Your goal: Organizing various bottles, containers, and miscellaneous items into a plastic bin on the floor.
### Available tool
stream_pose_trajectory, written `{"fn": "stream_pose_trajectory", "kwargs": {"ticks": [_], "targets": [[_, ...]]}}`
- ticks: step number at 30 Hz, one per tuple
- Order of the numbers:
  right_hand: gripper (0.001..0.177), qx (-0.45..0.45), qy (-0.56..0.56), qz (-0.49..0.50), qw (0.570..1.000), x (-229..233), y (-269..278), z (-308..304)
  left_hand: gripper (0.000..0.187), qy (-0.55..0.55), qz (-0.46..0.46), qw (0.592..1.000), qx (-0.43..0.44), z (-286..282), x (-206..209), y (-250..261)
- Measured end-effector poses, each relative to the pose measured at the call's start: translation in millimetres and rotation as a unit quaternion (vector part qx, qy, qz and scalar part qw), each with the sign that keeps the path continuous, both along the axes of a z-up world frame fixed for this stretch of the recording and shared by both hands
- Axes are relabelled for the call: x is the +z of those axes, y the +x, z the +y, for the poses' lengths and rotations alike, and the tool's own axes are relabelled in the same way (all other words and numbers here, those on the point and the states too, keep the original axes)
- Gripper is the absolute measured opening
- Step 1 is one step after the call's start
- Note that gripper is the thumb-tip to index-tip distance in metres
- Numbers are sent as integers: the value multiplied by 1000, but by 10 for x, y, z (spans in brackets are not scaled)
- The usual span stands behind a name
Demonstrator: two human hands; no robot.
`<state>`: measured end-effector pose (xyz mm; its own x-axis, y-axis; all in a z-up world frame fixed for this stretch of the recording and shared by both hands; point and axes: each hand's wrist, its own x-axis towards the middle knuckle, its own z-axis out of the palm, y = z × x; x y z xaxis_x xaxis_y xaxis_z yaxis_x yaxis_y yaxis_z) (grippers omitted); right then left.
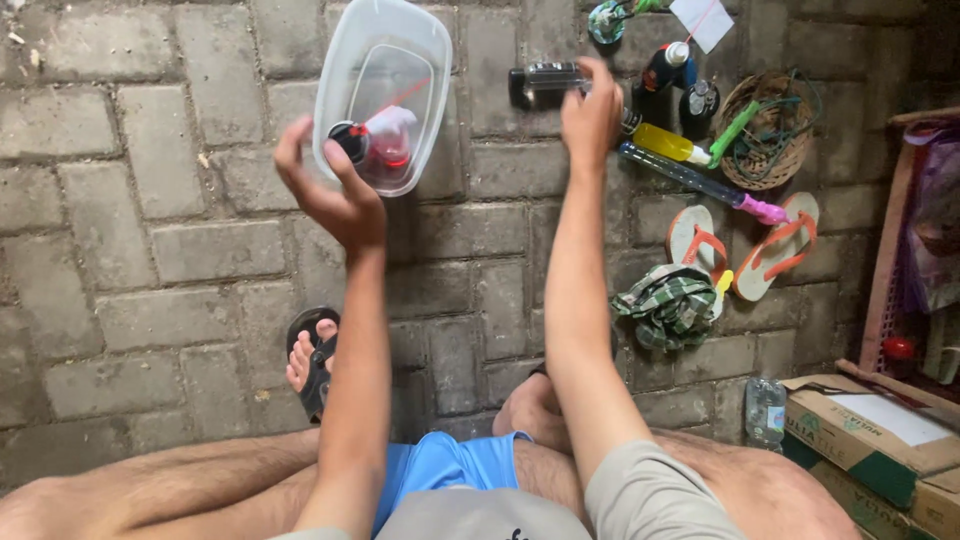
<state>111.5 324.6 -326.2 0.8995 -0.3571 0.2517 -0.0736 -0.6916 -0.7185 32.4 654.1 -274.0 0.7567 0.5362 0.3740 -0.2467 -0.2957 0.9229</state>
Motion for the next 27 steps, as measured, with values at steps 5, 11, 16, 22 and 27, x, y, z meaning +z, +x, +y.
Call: {"fn": "stream_pose_trajectory", "kwargs": {"ticks": [5,11,16,22,27], "targets": [[58,-94,-183,76,976,-309,-312,-214,29,19,-84,983,-161,-887,365,-96],[50,-71,-175,27,982,-227,-447,-342,44,-44,74,909,-407,-2055,-540,326],[42,13,186,-42,982,133,-584,-55,70,27,-18,905,-425,-2107,-674,456],[32,82,267,-53,959,769,-487,437,71,102,26,922,-373,-1562,140,377],[36,260,203,-66,942,1068,-246,947,68,123,-24,968,-217,-966,668,136]]}}
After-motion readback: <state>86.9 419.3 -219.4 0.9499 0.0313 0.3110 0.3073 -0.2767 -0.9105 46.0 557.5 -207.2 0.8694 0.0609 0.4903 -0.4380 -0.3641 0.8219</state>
